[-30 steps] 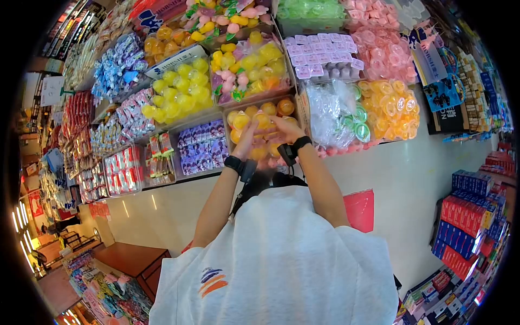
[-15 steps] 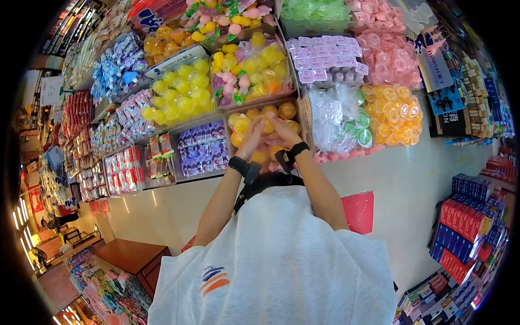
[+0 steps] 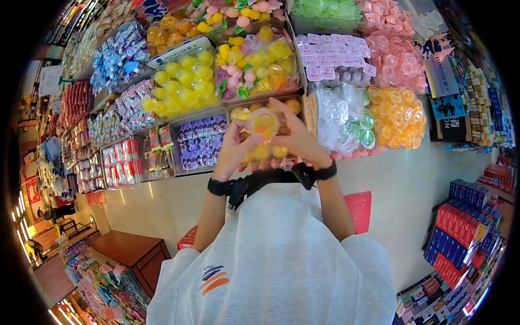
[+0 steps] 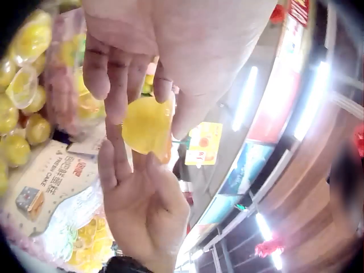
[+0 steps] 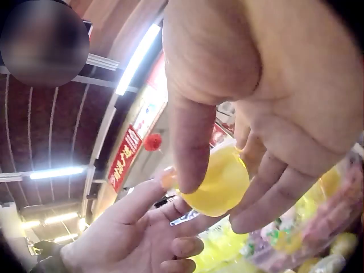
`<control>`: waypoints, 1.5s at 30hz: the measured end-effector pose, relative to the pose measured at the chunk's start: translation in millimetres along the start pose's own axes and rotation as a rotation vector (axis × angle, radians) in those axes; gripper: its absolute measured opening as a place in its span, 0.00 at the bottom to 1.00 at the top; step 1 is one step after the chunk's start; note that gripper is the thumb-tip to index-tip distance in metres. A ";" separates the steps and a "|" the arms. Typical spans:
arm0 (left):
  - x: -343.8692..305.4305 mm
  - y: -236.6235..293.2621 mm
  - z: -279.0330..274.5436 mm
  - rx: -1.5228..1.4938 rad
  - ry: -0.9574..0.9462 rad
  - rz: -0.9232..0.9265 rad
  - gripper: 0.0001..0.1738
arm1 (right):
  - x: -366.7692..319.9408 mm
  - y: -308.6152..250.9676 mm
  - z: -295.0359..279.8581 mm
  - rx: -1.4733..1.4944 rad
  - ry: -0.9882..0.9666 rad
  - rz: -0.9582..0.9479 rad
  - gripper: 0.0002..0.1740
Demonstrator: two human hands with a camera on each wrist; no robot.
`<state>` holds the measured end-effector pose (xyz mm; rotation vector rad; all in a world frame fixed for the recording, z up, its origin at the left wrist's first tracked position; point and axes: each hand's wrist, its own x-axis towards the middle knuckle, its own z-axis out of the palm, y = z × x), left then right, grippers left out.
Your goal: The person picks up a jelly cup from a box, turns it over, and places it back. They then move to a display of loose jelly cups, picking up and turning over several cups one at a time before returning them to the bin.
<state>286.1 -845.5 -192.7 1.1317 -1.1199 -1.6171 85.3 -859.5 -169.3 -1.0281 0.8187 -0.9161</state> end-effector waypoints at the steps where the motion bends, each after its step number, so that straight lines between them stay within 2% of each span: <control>1: -9.3 20.0 5.2 -0.035 0.022 -0.010 0.24 | -5.5 -17.3 6.8 0.014 0.001 -0.003 0.43; 4: -34.5 64.8 9.2 0.186 -0.048 0.168 0.31 | -21.8 -58.7 20.5 0.103 -0.058 0.060 0.44; 5: -39.3 69.0 8.1 0.218 -0.037 0.205 0.36 | -25.7 -68.1 23.7 0.057 -0.072 0.047 0.45; 7: -51.2 78.8 7.4 0.262 -0.036 0.251 0.37 | -32.9 -81.4 29.2 -0.035 -0.098 0.020 0.46; 10: -61.6 90.9 9.1 0.325 -0.014 0.278 0.38 | -41.9 -88.9 38.9 -0.156 -0.110 -0.114 0.41; 19: -79.5 114.2 9.0 0.342 -0.069 0.399 0.36 | -61.6 -108.0 57.9 -0.130 -0.165 -0.086 0.40; 23: -87.4 113.5 8.6 0.351 -0.079 0.441 0.39 | -61.5 -104.3 57.3 -0.175 -0.244 -0.184 0.41; 26: -90.1 105.6 5.6 0.338 -0.088 0.599 0.40 | -64.5 -102.1 59.6 -0.203 -0.258 -0.213 0.42; 31: -100.9 117.4 3.9 0.341 -0.075 0.607 0.38 | -62.1 -98.6 65.2 -0.320 -0.272 -0.273 0.43; 37: -109.4 123.1 1.0 0.373 -0.068 0.608 0.37 | -61.1 -92.2 76.2 -0.174 -0.276 -0.327 0.41; 45: -112.6 122.9 -0.7 0.372 -0.047 0.638 0.35 | -62.3 -95.5 77.8 -0.231 -0.263 -0.401 0.37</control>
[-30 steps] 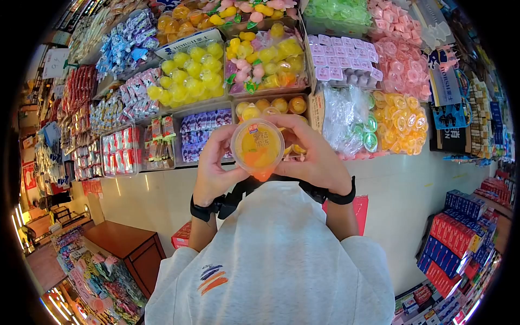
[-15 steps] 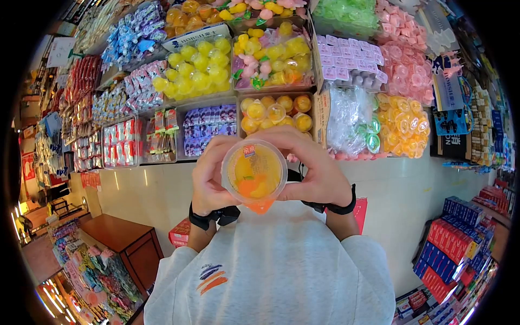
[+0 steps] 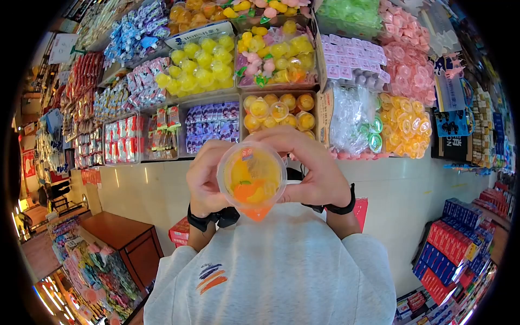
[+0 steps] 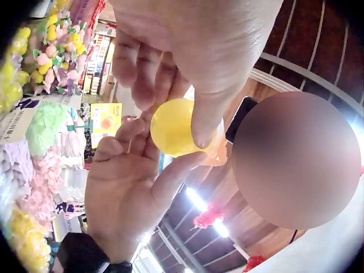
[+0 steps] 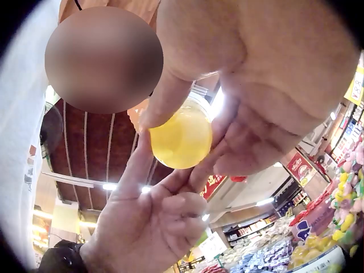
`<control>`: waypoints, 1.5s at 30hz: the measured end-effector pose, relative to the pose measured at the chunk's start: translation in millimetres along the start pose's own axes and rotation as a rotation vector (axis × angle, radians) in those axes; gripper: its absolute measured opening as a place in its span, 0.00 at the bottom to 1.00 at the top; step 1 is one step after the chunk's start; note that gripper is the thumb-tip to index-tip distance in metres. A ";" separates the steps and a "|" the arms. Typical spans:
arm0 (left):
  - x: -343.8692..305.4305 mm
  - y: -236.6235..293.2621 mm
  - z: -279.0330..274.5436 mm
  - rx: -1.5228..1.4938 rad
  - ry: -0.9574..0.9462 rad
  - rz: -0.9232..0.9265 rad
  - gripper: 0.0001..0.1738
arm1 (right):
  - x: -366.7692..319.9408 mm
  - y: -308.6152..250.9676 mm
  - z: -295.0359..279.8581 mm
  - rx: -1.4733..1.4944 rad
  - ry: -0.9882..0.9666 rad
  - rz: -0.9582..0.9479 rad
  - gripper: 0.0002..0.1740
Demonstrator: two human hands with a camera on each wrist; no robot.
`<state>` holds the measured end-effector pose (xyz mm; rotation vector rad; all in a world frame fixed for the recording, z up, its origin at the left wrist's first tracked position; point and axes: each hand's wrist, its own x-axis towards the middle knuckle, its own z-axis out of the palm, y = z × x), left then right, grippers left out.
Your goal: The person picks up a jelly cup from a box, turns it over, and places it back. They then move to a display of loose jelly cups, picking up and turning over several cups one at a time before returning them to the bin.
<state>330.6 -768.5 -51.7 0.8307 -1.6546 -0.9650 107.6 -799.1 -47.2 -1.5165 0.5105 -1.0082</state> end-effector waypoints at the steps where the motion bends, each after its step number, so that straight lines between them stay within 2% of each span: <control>1: 0.2 -1.1 -0.4 0.006 -0.003 0.014 0.35 | -0.4 -0.1 -0.2 -0.001 0.004 -0.007 0.36; 7: -2.7 3.2 -0.5 0.009 -0.023 -0.003 0.36 | -1.7 -2.2 -3.0 -0.012 -0.030 -0.021 0.36; 16: -9.5 5.6 -2.1 0.071 -0.001 -0.004 0.36 | -6.1 4.9 6.4 0.014 0.009 0.019 0.40; 22: -9.7 9.1 -1.5 0.080 -0.021 0.011 0.37 | -1.2 -6.6 -2.5 -0.123 -0.077 -0.019 0.39; 26: -11.6 12.0 1.3 0.010 -0.023 -0.057 0.37 | -3.0 -2.6 -1.6 -0.108 -0.068 -0.066 0.37; 32: -11.1 11.4 4.9 -0.005 -0.010 0.010 0.36 | -6.3 -2.8 -1.5 -0.085 -0.039 -0.067 0.37; 34: -12.6 12.1 8.2 -0.022 0.020 -0.012 0.36 | -8.9 -6.2 -0.4 -0.038 0.004 -0.013 0.37; 41: -13.7 10.7 12.0 -0.036 0.049 0.004 0.36 | -13.8 -1.6 -1.2 0.005 0.041 -0.056 0.36; 45: -10.2 16.7 10.0 0.026 0.005 -0.017 0.35 | -16.3 -2.7 -1.1 0.008 0.060 -0.066 0.36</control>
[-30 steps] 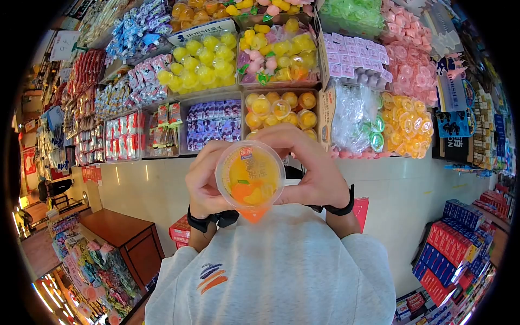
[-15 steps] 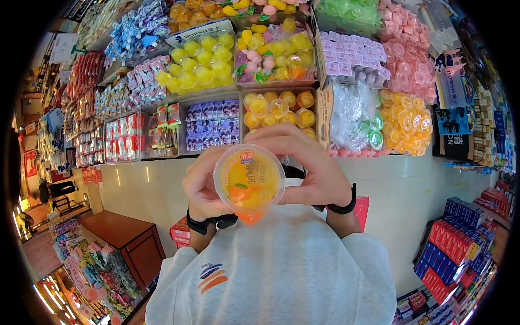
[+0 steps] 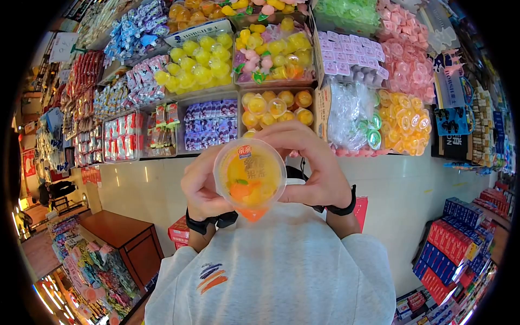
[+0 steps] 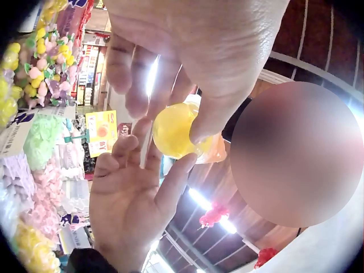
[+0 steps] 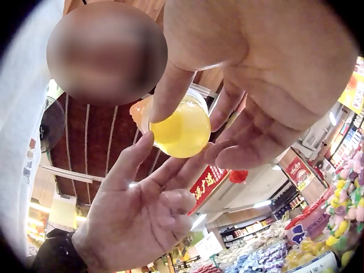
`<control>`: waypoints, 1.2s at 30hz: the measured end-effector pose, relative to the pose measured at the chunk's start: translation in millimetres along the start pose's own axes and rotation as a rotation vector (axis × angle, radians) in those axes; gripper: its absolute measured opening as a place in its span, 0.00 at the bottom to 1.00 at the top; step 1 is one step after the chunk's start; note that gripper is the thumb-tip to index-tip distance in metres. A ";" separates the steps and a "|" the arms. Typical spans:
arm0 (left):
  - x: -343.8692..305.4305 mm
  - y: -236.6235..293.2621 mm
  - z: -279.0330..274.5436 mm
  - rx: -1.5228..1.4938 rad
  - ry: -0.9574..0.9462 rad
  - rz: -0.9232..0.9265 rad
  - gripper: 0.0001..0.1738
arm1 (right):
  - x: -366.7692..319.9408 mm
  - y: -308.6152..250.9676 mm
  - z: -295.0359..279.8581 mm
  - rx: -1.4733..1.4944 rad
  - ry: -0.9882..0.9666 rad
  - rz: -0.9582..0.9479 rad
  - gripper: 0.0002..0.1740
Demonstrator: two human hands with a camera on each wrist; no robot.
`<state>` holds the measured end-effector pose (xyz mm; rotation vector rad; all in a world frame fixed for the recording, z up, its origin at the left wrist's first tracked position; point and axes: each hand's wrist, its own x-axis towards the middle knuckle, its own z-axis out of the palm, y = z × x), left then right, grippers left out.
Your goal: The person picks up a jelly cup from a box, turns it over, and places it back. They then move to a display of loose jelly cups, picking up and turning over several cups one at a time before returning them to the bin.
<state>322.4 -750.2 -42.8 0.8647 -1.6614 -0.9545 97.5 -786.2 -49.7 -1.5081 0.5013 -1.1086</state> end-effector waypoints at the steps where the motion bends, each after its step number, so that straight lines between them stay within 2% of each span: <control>1: 1.7 4.8 1.7 0.012 0.001 -0.020 0.34 | -0.5 -0.6 0.2 0.004 0.009 -0.002 0.35; 10: 3.8 6.7 4.6 0.017 0.007 0.041 0.33 | -3.8 -4.2 -0.5 0.019 -0.006 0.009 0.34; 17: -6.2 10.1 3.0 -0.005 0.025 0.009 0.32 | -5.8 -5.2 3.4 0.040 -0.008 0.025 0.34; 22: -10.1 5.5 8.2 -0.067 0.110 0.110 0.34 | -1.9 -5.8 -0.8 -0.059 -0.092 -0.034 0.35; 25: -8.8 2.7 10.1 -0.154 0.112 0.112 0.34 | -4.6 -9.4 2.6 -0.040 -0.062 0.032 0.36; 28: -9.3 -0.2 19.3 -0.300 0.152 0.117 0.34 | -13.5 -12.7 6.2 0.104 0.046 0.179 0.36; 29: -10.3 -1.3 22.0 -0.356 0.175 0.121 0.34 | -16.4 -9.6 5.7 0.118 0.068 0.154 0.35; 34: -15.2 -5.7 17.7 -0.248 0.163 0.125 0.33 | -23.2 2.7 2.8 0.072 0.138 0.055 0.30; 36: -13.7 -6.7 17.9 -0.238 0.177 0.153 0.32 | -21.5 0.7 -0.6 0.021 0.087 0.052 0.28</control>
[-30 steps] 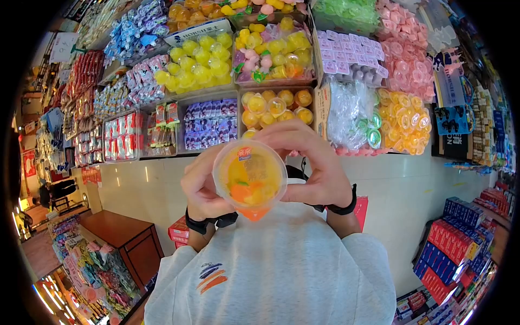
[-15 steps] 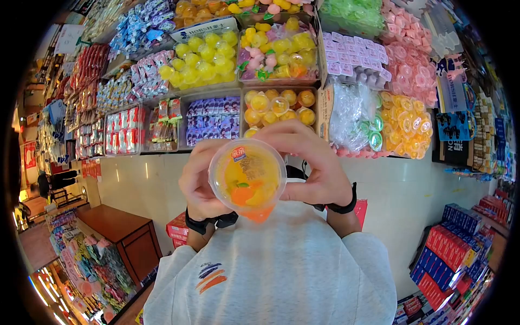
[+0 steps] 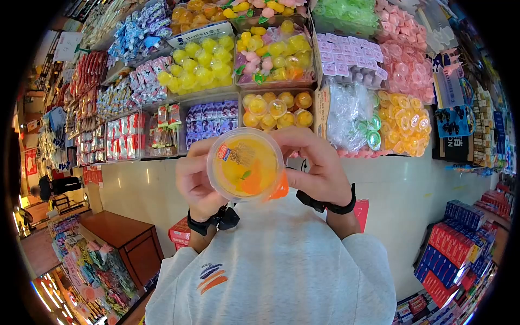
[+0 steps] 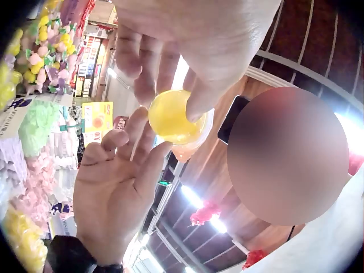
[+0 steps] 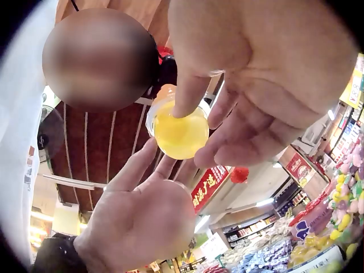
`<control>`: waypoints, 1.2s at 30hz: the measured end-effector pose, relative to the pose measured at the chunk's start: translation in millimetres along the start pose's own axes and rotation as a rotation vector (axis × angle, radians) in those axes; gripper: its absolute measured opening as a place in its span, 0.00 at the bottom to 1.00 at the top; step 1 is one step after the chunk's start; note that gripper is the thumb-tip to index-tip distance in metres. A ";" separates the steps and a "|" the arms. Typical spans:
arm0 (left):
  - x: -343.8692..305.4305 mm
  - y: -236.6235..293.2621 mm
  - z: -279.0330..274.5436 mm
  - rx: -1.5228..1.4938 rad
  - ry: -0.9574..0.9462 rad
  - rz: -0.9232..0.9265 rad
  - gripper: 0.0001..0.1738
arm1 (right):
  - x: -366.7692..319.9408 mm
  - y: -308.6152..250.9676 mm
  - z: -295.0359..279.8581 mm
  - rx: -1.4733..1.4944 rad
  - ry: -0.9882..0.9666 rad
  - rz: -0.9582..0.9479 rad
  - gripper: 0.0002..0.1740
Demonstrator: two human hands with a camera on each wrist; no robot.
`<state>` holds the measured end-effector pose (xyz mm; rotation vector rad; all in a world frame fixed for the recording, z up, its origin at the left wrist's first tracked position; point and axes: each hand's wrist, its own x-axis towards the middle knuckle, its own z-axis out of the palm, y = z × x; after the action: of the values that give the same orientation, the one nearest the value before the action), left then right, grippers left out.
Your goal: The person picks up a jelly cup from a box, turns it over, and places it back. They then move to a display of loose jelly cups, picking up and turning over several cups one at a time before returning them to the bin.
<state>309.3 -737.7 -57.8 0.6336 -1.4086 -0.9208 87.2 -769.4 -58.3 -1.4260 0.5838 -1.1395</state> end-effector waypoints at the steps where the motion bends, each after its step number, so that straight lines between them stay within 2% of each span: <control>1: 2.5 -1.8 -0.1 0.012 -0.001 0.021 0.31 | 1.5 -1.7 -1.5 -0.026 -0.026 -0.003 0.27; 4: 6.9 -0.3 4.3 -0.013 0.017 0.007 0.31 | 6.9 -7.0 -2.6 -0.093 -0.092 -0.002 0.31; 7: 6.9 1.1 7.5 0.004 0.018 -0.043 0.31 | 16.3 -12.5 -5.7 -0.197 -0.203 -0.101 0.36; 10: 9.0 1.7 11.2 0.048 0.002 -0.040 0.31 | 16.2 -17.1 -1.1 -0.148 -0.193 0.001 0.41; 13: 9.7 2.9 9.7 0.090 -0.009 -0.033 0.30 | 17.7 -16.4 -1.0 -0.151 -0.192 0.010 0.42; 16: 10.5 2.0 2.1 0.095 -0.033 -0.023 0.27 | 17.7 -15.2 -0.9 -0.081 -0.183 0.039 0.43; 19: 9.7 2.8 -0.2 0.075 -0.018 -0.073 0.26 | 4.8 -4.2 7.6 0.202 -0.022 0.124 0.42; 26: 7.6 1.5 -4.6 0.087 -0.049 -0.183 0.33 | 10.3 0.7 -1.5 0.047 -0.146 0.016 0.43; 28: 7.6 0.9 -7.6 0.127 -0.078 -0.139 0.35 | 12.3 1.8 -1.5 0.028 -0.173 0.000 0.43; 31: 6.8 -1.9 -12.3 0.149 -0.091 -0.123 0.37 | 11.6 11.7 4.8 0.154 -0.141 0.025 0.43; 34: -3.1 -3.9 -12.1 0.180 -0.069 -0.157 0.39 | 14.3 23.6 5.8 0.158 -0.191 -0.023 0.42; 36: -7.5 -4.7 -14.6 0.198 -0.059 -0.183 0.40 | 12.7 26.0 11.0 0.216 -0.170 0.043 0.42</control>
<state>323.5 -736.1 -67.1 0.9020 -1.5253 -0.9564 108.6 -780.9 -77.4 -1.3017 0.3582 -1.0043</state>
